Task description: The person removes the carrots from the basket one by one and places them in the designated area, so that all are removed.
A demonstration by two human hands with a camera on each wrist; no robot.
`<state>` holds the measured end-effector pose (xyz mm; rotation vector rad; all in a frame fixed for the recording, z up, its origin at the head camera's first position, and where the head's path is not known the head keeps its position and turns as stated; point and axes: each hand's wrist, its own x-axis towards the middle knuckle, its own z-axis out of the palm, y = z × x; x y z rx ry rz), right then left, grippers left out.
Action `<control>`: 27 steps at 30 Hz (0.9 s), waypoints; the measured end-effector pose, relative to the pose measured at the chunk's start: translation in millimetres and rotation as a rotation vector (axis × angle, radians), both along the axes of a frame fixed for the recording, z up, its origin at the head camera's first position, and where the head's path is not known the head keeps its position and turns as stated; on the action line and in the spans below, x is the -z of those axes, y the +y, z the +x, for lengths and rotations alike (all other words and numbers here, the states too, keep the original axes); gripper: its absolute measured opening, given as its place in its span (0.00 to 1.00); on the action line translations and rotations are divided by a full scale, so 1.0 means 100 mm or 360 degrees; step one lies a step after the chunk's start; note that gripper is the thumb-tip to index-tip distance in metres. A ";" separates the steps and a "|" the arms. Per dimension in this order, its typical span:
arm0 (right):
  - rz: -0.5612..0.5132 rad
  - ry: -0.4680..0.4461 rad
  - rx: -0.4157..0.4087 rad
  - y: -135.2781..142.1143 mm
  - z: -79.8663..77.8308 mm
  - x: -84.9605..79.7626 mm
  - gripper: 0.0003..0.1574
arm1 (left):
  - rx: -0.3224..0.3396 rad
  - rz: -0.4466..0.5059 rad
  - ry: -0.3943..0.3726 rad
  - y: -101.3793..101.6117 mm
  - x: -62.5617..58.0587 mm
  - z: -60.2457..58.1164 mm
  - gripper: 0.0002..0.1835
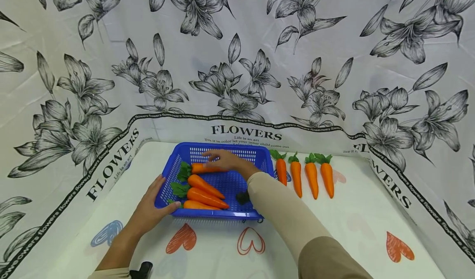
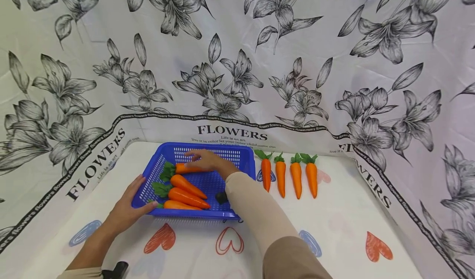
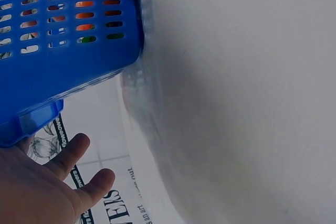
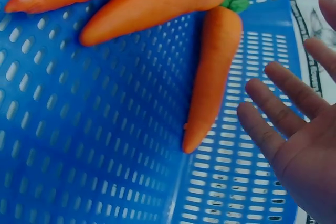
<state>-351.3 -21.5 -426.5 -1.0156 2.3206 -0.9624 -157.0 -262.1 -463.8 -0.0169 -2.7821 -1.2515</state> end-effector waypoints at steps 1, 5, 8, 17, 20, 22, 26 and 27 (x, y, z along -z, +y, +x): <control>0.0010 -0.0009 0.0012 -0.01 0.00 0.02 0.37 | 0.0000 0.0001 0.0004 0.00 0.00 0.00 0.53; -0.0002 -0.0066 0.0045 -0.03 -0.01 0.08 0.37 | -0.0001 0.0002 0.0017 0.00 0.01 0.00 0.53; 0.0006 -0.0074 0.0047 -0.04 -0.04 0.14 0.36 | -0.0004 0.0001 0.0019 0.00 0.01 0.00 0.53; 0.0117 -0.0023 0.0044 -0.10 -0.11 0.24 0.35 | -0.0011 0.0004 0.0010 0.01 -0.01 0.01 0.53; 0.0190 -0.0009 0.0050 -0.11 -0.11 0.25 0.35 | -0.0006 0.0006 0.0012 0.01 -0.01 0.01 0.52; 0.0236 -0.0005 0.0051 -0.12 -0.11 0.26 0.34 | -0.0007 0.0002 0.0013 0.01 -0.01 0.02 0.52; 0.0277 -0.0051 0.0047 -0.13 -0.10 0.27 0.30 | -0.0005 0.0006 0.0018 0.01 -0.01 0.02 0.52; 0.0281 -0.0068 0.0043 -0.13 -0.09 0.27 0.29 | -0.0005 0.0006 0.0017 0.01 0.00 0.02 0.52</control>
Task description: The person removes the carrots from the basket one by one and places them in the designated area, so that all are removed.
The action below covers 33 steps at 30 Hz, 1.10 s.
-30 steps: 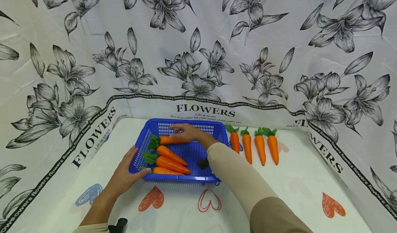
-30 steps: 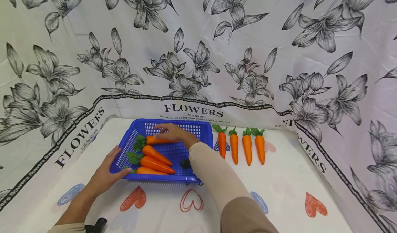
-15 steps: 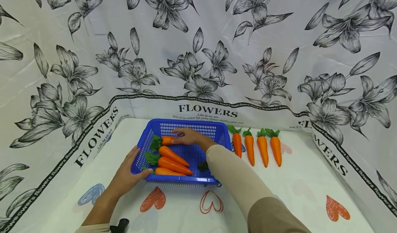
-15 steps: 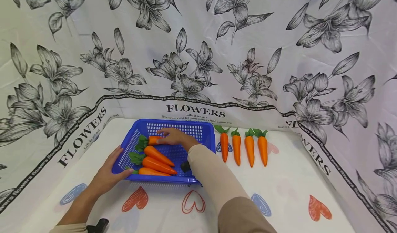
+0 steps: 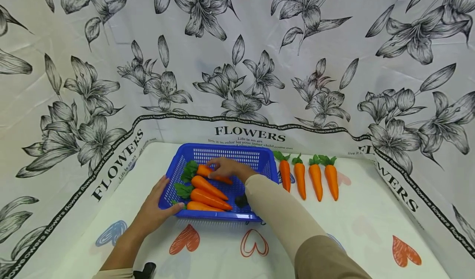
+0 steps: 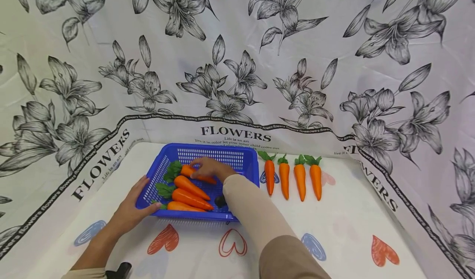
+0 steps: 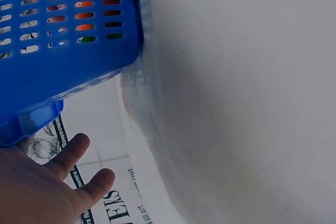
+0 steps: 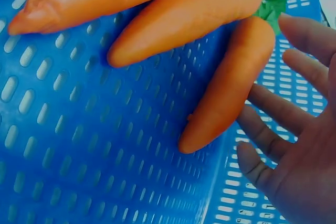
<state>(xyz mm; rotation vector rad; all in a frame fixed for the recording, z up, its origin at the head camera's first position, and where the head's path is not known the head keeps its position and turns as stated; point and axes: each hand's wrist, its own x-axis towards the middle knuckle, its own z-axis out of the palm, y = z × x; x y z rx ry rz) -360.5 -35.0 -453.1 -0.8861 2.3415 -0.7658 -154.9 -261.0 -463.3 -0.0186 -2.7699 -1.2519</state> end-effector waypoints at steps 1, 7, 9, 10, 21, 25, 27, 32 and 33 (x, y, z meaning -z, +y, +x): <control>-0.0005 -0.0018 0.0002 -0.01 0.01 0.00 0.29 | 0.0000 0.0000 0.0000 0.00 0.00 0.00 0.52; -0.0006 -0.0026 0.0010 -0.02 0.05 0.01 0.31 | -0.0003 0.0004 -0.0021 0.01 0.00 0.01 0.53; 0.0014 -0.0021 0.0023 -0.03 0.07 0.02 0.33 | -0.0006 0.0011 -0.0026 0.01 0.01 0.01 0.52; 0.0021 -0.0018 0.0029 -0.03 0.08 0.02 0.34 | -0.0007 0.0013 -0.0024 0.01 0.02 0.01 0.52; 0.0062 -0.0034 0.0095 -0.05 0.13 0.02 0.39 | -0.0011 0.0020 -0.0003 0.00 0.00 0.02 0.52; 0.0063 -0.0076 0.0142 -0.07 0.13 0.05 0.40 | -0.0014 0.0010 -0.0016 0.01 0.01 0.01 0.53; 0.0074 -0.0082 0.0163 -0.07 0.13 0.06 0.40 | -0.0014 0.0004 -0.0022 0.01 0.02 0.01 0.52; 0.0082 -0.0077 0.0188 -0.07 0.13 0.04 0.39 | -0.0024 -0.0019 -0.0017 0.01 0.01 0.01 0.52; 0.0081 -0.0076 0.0187 -0.07 0.13 0.02 0.39 | -0.0026 -0.0026 -0.0016 0.01 0.01 0.00 0.52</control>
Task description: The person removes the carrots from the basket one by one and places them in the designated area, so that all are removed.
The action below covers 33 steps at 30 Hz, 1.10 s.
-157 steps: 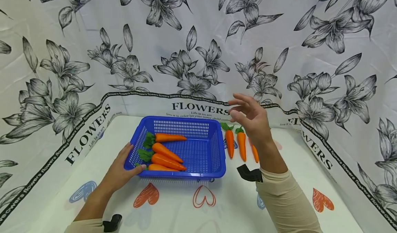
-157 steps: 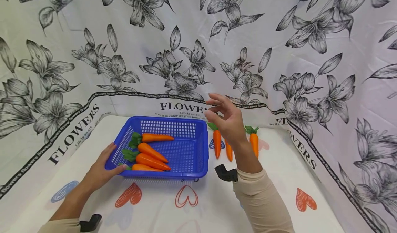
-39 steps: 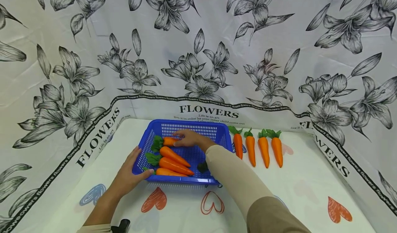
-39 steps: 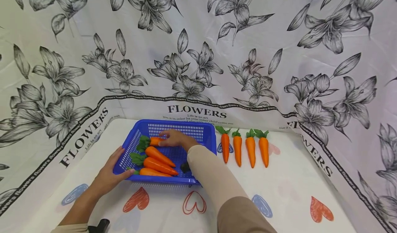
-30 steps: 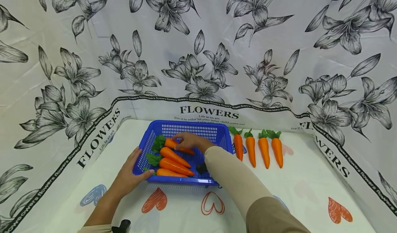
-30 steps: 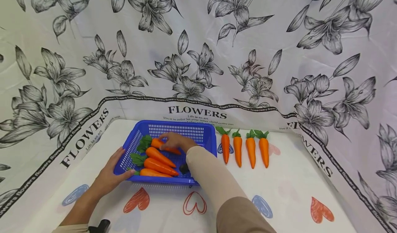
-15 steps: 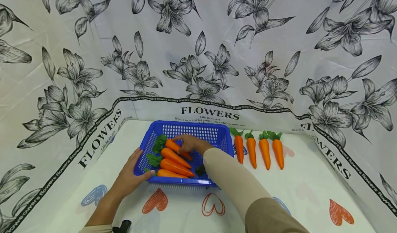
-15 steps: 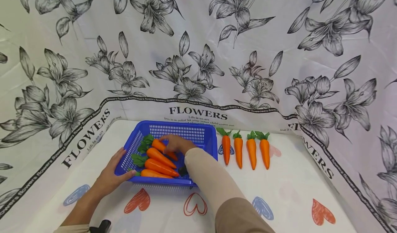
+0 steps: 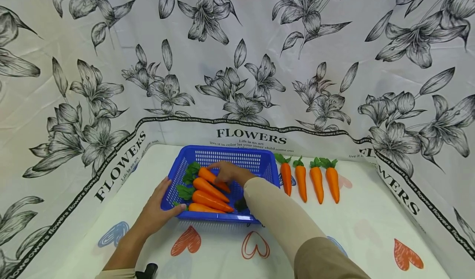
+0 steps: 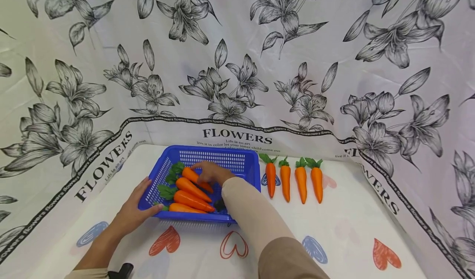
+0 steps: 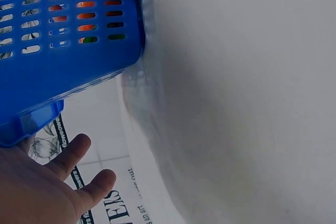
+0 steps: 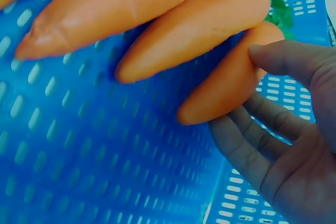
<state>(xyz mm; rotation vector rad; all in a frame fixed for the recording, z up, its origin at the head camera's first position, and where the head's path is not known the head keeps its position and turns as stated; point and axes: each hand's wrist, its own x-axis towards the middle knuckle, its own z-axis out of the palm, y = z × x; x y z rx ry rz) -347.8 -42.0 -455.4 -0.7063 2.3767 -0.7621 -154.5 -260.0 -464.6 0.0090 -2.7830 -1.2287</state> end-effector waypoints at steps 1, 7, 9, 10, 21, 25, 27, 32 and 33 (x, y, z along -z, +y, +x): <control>0.0008 0.0002 0.0002 0.00 0.00 -0.01 0.39 | -0.0002 -0.0007 0.0000 0.00 0.00 0.00 0.52; -0.0013 0.0027 -0.0024 0.04 0.02 -0.11 0.40 | 0.0006 -0.0008 0.0007 -0.01 0.03 -0.01 0.53; -0.0081 0.0020 -0.0024 0.06 0.01 -0.16 0.41 | 0.0009 -0.0011 0.0013 -0.02 0.03 -0.01 0.53; -0.0120 0.0007 -0.0015 0.07 0.01 -0.18 0.41 | 0.0011 -0.0012 0.0018 -0.02 0.03 -0.02 0.53; -0.0730 -0.0156 0.0083 0.33 0.10 -0.55 0.39 | 0.0031 -0.0002 0.0013 -0.01 0.02 -0.02 0.53; -0.0982 -0.0240 0.0194 0.48 0.23 -0.71 0.39 | 0.0042 0.0006 0.0019 0.00 0.02 -0.02 0.53; -0.1108 -0.0286 0.0239 0.55 0.30 -0.78 0.39 | 0.0044 0.0009 0.0024 -0.01 0.02 -0.02 0.53; -0.1347 -0.0353 0.0281 0.70 0.47 -0.89 0.38 | 0.0045 0.0010 0.0025 -0.01 -0.01 -0.01 0.53; -0.1377 -0.0357 0.0287 0.72 0.50 -0.91 0.38 | 0.0047 0.0008 0.0024 0.00 -0.01 -0.01 0.53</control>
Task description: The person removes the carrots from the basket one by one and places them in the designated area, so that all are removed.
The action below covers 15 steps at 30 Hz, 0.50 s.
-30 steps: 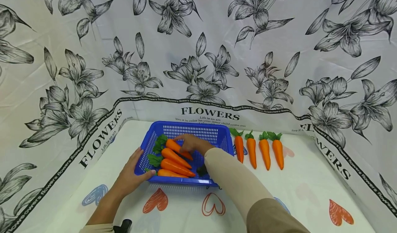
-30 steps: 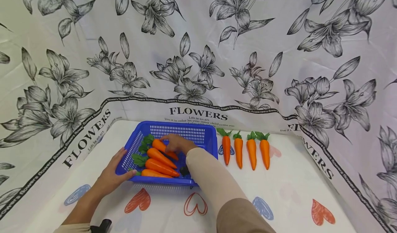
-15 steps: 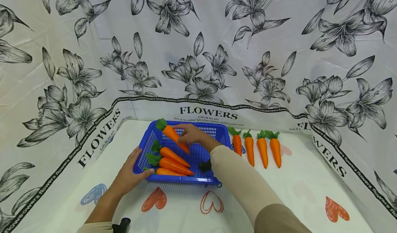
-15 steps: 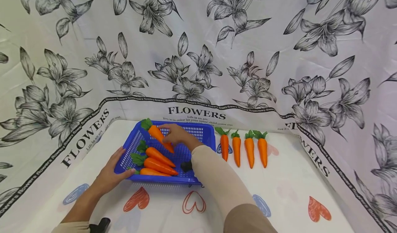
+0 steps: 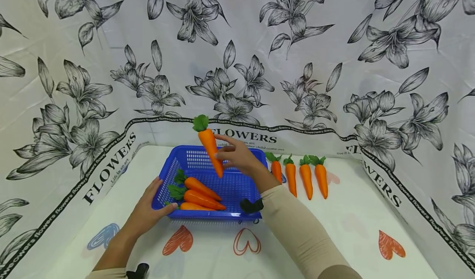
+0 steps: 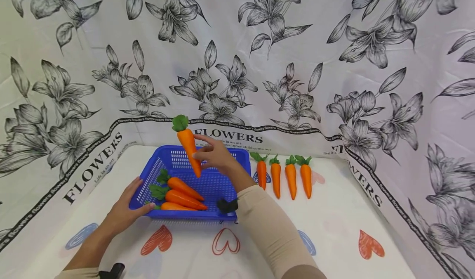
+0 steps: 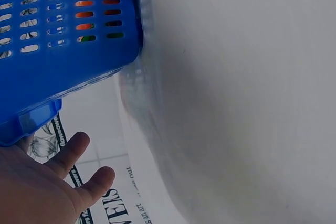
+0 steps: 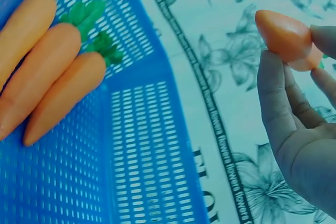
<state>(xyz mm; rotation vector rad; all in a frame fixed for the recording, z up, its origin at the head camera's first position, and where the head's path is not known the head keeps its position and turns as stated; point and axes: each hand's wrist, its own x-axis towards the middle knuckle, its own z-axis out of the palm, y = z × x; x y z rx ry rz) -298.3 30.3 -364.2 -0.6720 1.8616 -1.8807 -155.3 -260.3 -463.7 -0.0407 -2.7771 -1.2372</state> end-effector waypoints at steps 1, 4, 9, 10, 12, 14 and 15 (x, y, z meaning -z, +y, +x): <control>-0.0032 -0.0006 0.0002 0.01 0.03 -0.02 0.38 | 0.0001 0.0000 -0.0001 0.00 0.00 0.00 0.53; -0.0115 -0.0019 0.0004 0.05 0.10 -0.06 0.38 | -0.0001 -0.0011 -0.0010 -0.01 -0.01 0.01 0.53; -0.0227 -0.0045 -0.0005 0.09 0.20 -0.12 0.38 | 0.0005 -0.0007 -0.0007 -0.01 0.00 0.00 0.54; -0.0241 -0.0042 0.0000 0.10 0.23 -0.13 0.38 | 0.0006 -0.0001 -0.0004 -0.02 0.01 -0.01 0.54; -0.0268 -0.0037 0.0009 0.12 0.29 -0.15 0.38 | 0.0007 0.0005 0.0004 -0.03 0.04 -0.02 0.54; -0.0300 -0.0035 0.0025 0.13 0.34 -0.16 0.38 | 0.0011 0.0015 0.0009 -0.05 0.05 -0.02 0.54; -0.0317 -0.0034 0.0037 0.14 0.38 -0.17 0.37 | 0.0011 0.0017 0.0012 -0.05 0.05 -0.03 0.54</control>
